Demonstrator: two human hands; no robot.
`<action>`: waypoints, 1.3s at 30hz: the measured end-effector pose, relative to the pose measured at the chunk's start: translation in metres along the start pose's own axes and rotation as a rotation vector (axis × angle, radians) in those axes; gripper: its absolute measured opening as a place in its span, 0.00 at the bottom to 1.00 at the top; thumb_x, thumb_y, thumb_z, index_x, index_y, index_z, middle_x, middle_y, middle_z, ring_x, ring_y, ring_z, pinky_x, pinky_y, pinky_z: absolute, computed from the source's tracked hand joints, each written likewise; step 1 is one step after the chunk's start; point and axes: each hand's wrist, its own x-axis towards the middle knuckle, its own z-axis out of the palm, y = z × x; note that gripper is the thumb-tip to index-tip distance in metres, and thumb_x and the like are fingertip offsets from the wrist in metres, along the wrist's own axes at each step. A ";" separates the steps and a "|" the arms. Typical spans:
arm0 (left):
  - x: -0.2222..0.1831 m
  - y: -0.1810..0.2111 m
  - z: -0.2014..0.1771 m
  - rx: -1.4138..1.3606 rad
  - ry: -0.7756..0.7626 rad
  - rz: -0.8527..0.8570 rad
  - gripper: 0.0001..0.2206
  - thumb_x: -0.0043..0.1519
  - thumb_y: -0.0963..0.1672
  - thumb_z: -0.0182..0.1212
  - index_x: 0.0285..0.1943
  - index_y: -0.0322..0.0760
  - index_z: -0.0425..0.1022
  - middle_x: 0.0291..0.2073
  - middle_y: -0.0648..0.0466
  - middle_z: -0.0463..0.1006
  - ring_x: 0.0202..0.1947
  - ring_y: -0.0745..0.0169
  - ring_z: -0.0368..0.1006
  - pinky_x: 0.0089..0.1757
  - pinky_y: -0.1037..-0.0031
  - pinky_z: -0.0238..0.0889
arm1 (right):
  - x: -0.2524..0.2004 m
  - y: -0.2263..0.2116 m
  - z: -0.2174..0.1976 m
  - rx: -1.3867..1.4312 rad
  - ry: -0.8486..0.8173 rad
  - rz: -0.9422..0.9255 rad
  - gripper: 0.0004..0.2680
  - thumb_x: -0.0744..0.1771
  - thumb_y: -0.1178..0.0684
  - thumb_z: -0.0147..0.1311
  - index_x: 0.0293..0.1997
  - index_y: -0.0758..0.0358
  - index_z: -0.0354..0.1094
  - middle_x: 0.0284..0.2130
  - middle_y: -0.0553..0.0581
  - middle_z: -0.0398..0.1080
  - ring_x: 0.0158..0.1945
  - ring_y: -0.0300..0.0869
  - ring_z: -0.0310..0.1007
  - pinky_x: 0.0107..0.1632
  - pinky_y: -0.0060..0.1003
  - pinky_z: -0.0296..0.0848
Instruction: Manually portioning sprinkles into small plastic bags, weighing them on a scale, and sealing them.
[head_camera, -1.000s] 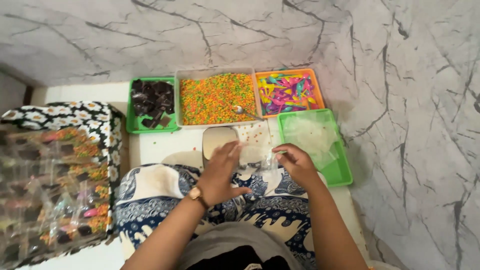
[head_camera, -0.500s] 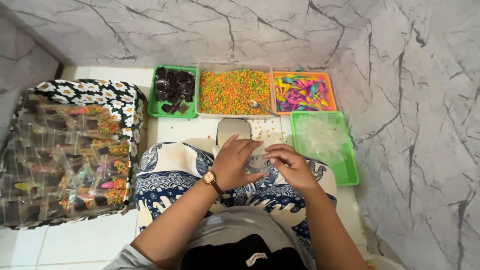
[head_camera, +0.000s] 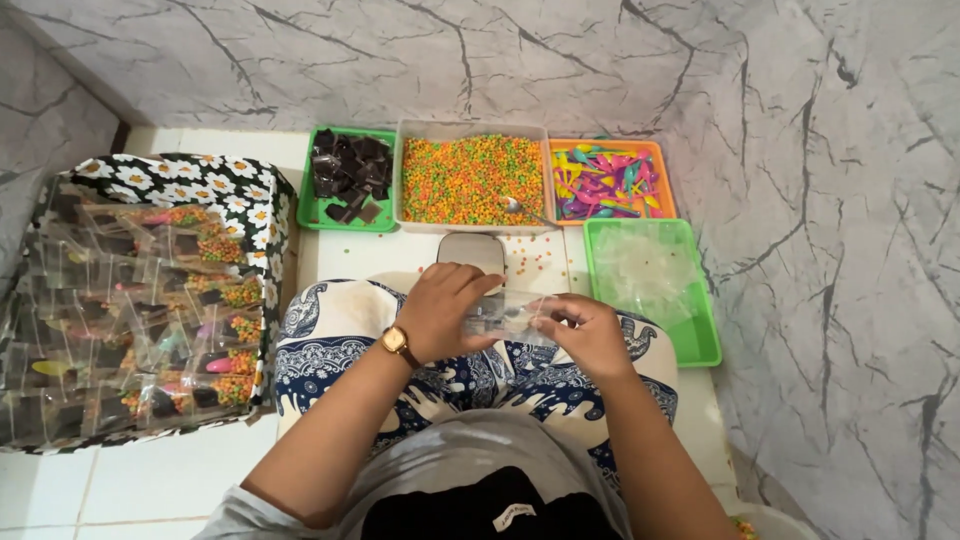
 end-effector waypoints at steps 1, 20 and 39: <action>0.002 0.000 -0.001 -0.004 -0.001 -0.002 0.37 0.47 0.56 0.75 0.66 0.41 0.70 0.45 0.50 0.76 0.46 0.49 0.74 0.52 0.59 0.63 | 0.001 0.000 0.000 -0.001 -0.001 0.004 0.08 0.60 0.59 0.70 0.41 0.58 0.83 0.35 0.54 0.82 0.31 0.35 0.72 0.33 0.29 0.66; 0.059 -0.090 0.127 -0.434 -0.039 -0.251 0.43 0.45 0.50 0.82 0.69 0.33 0.67 0.54 0.42 0.72 0.56 0.37 0.72 0.54 0.53 0.69 | 0.102 0.080 -0.023 -0.003 0.078 0.139 0.08 0.68 0.55 0.57 0.48 0.61 0.80 0.42 0.61 0.80 0.44 0.50 0.80 0.50 0.44 0.75; 0.068 -0.229 0.156 -0.449 0.303 -0.815 0.39 0.56 0.42 0.75 0.75 0.32 0.56 0.62 0.37 0.62 0.68 0.28 0.55 0.63 0.36 0.48 | 0.294 0.403 -0.076 -0.911 -0.170 0.314 0.16 0.72 0.41 0.39 0.55 0.54 0.73 0.49 0.62 0.74 0.59 0.57 0.72 0.60 0.58 0.70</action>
